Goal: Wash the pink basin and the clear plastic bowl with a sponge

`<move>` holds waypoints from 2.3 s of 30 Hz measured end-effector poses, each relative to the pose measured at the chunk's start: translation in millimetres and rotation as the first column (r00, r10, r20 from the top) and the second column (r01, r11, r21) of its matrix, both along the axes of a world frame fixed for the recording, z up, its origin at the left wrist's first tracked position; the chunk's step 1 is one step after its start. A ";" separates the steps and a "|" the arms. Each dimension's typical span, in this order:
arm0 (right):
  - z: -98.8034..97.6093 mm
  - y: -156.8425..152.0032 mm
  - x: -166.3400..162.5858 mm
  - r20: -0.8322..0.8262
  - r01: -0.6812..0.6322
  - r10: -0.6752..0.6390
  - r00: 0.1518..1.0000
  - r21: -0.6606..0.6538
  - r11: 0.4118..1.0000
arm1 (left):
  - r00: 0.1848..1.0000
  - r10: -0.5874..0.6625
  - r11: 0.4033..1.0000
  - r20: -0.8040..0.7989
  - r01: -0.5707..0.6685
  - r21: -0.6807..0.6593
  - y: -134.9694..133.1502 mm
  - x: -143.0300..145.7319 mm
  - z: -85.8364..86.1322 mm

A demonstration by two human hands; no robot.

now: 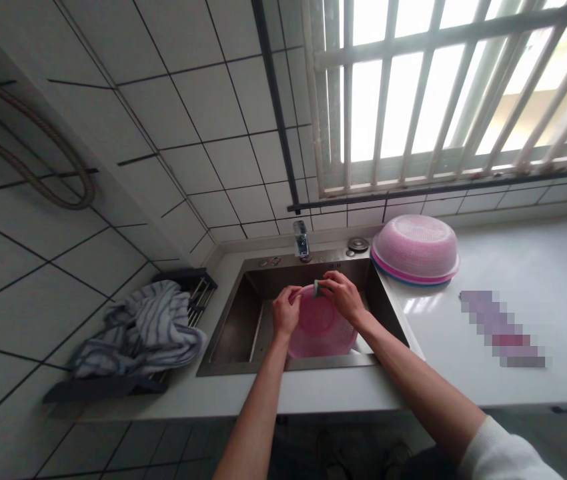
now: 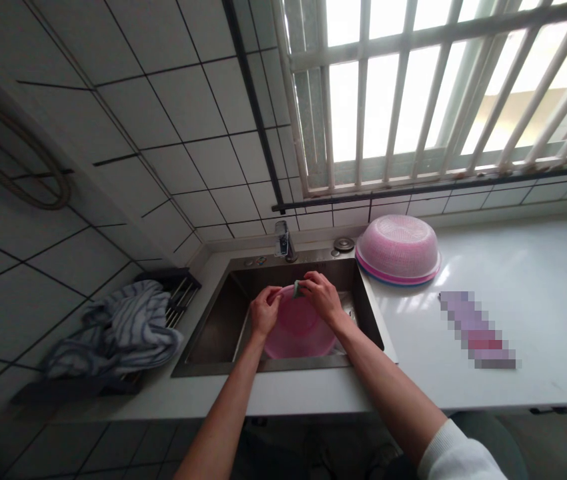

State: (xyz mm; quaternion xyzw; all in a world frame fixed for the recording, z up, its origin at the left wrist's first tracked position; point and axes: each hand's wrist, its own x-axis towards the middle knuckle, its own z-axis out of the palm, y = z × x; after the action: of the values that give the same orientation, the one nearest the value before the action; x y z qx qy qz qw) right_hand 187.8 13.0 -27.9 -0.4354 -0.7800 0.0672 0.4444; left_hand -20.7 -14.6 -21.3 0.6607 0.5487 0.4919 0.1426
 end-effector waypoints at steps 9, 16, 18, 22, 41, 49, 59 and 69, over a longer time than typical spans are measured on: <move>4.0 -2.4 0.7 0.025 -0.039 0.038 0.999 0.028 0.999 | 0.998 -0.024 1.000 -0.064 0.024 0.008 -1.2 -0.5 -0.7; 2.5 7.6 22.2 -0.080 0.070 -0.071 0.994 -0.018 0.997 | 0.991 0.116 0.991 0.071 -0.120 0.057 -0.9 -9.3 5.5; 3.2 5.6 21.0 -0.083 0.046 -0.048 0.995 -0.030 0.998 | 0.994 0.095 0.995 0.054 -0.097 0.035 -1.6 -6.2 6.0; 8.3 -4.3 4.1 -0.037 -0.065 0.063 0.997 -0.037 0.997 | 0.998 -0.054 0.998 -0.031 0.053 -0.018 -3.3 4.0 4.1; 4.2 -0.4 4.7 -0.041 -0.034 0.031 0.999 -0.077 0.996 | 1.000 -0.006 1.000 0.008 0.006 -0.015 -0.3 -4.2 3.6; -0.1 -2.9 -4.9 -0.031 -0.132 0.131 0.991 -0.051 0.990 | 0.992 -0.124 0.991 0.023 0.126 -0.053 -0.5 4.8 -0.7; 1.8 -2.2 -2.5 0.056 -0.040 0.040 0.998 -0.009 0.999 | 0.998 0.014 1.000 -0.065 -0.013 0.008 -4.1 1.8 5.8; 8.2 -1.7 2.9 0.147 0.055 -0.059 0.987 0.033 0.998 | 0.996 0.048 0.999 -0.074 -0.048 0.006 -1.1 -1.3 1.3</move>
State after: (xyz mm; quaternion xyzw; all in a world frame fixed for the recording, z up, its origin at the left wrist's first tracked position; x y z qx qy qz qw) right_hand 190.7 11.3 -19.7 -0.4549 -0.7988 0.0108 0.3934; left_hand -22.0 -15.7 -20.1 0.6655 0.5682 0.4715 0.1090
